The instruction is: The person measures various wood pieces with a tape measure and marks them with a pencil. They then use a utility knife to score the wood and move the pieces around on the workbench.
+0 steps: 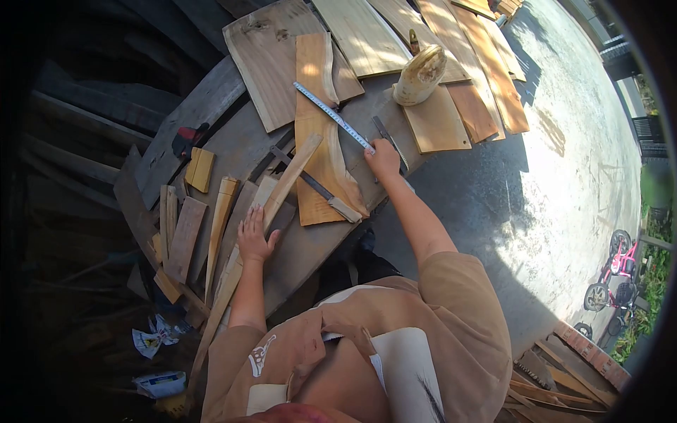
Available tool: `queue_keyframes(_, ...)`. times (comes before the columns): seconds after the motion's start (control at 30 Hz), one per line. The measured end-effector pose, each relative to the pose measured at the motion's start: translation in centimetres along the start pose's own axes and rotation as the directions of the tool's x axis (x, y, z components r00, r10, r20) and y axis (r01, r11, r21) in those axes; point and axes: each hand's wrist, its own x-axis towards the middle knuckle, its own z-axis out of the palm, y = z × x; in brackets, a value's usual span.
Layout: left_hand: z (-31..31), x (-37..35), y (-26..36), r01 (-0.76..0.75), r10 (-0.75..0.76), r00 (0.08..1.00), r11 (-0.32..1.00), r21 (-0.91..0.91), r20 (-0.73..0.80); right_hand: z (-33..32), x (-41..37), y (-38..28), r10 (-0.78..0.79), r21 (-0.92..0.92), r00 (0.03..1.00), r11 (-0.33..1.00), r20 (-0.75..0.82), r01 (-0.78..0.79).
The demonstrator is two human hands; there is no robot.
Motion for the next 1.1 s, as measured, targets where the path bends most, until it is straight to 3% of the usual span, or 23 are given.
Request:
queue_keyframes(0.07, -0.1, -0.1, 0.0, 0.005, -0.005, 1.000, 1.000, -0.002, -0.002, -1.0, -0.3, -0.5, 0.009, 0.372, 0.995, 0.928, -0.103, 0.030)
queue_keyframes(0.1, -0.1, 0.0, 0.0, 0.000, 0.000, 1.000, 1.000, -0.005, -0.001, -1.6, -0.5, -0.9, -0.002, 0.371, 0.995, 0.928, -0.104, 0.041)
queue_keyframes(0.17, 0.0, 0.1, 0.1, -0.001, 0.001, 1.000, 1.000, -0.012, -0.012, -2.8, -0.9, -1.7, -0.186, 0.473, 0.975, 0.852, -0.124, 0.223)
queue_keyframes(0.3, 0.1, -0.1, -0.1, -0.012, 0.012, 1.000, 1.000, 0.027, -0.020, -4.4, -1.2, -4.3, -0.390, 0.398, 0.921, 0.844, -0.009, 0.361)
queue_keyframes(0.37, 0.1, -0.1, -0.1, -0.016, 0.016, 0.999, 1.000, 0.023, -0.028, -4.5, -1.1, -6.2, -0.510, 0.173, 0.860, 0.849, 0.024, 0.499)
queue_keyframes(0.43, 0.2, -0.2, -0.1, -0.023, 0.023, 0.999, 1.000, 0.021, -0.037, -2.8, -0.1, -7.4, -0.553, 0.201, 0.833, 0.816, 0.000, 0.542)
queue_keyframes(0.5, 0.6, -0.3, -0.3, -0.039, 0.040, 0.991, 0.999, 0.016, -0.127, -2.1, 0.8, -9.3, -0.663, 0.056, 0.749, 0.748, 0.015, 0.661)
queue_keyframes(0.67, 1.8, -1.0, -1.0, -0.155, 0.160, 0.937, 0.987, 0.040, -0.309, 0.0, 3.1, -12.2, -0.741, 0.050, 0.660, 0.669, 0.121, 0.742)
queue_keyframes(0.73, 1.8, -0.8, -1.1, -0.130, 0.145, 0.938, 0.989, 0.068, -0.316, 0.3, 3.2, -12.7, -0.780, 0.100, 0.600, 0.621, 0.179, 0.777)
queue_keyframes(0.83, 1.0, -0.5, -0.5, -0.076, 0.092, 0.953, 0.995, 0.067, -0.288, -0.3, 3.1, -13.1, -0.787, 0.031, 0.572, 0.594, 0.230, 0.804)
queue_keyframes(0.9, 0.9, -0.3, -0.6, 0.007, -0.005, 0.997, 1.000, 0.029, -0.073, -1.3, 3.0, -13.1, -0.775, 0.001, 0.578, 0.598, 0.257, 0.802)
queue_keyframes(0.97, 0.9, -0.2, -0.7, -0.003, 0.005, 0.997, 1.000, 0.030, -0.083, -2.7, 2.9, -12.9, -0.711, -0.013, 0.701, 0.701, 0.058, 0.713)
queue_keyframes(1.03, 0.9, -0.3, -0.6, -0.005, 0.007, 0.996, 1.000, 0.030, -0.089, -4.0, 3.3, -11.7, -0.658, -0.004, 0.752, 0.752, 0.046, 0.659)
queue_keyframes(1.1, 0.4, -0.2, -0.5, -0.002, 0.004, 0.997, 1.000, 0.025, -0.071, -4.0, 3.9, -9.7, -0.326, 0.179, 0.875, 0.896, -0.358, 0.407)
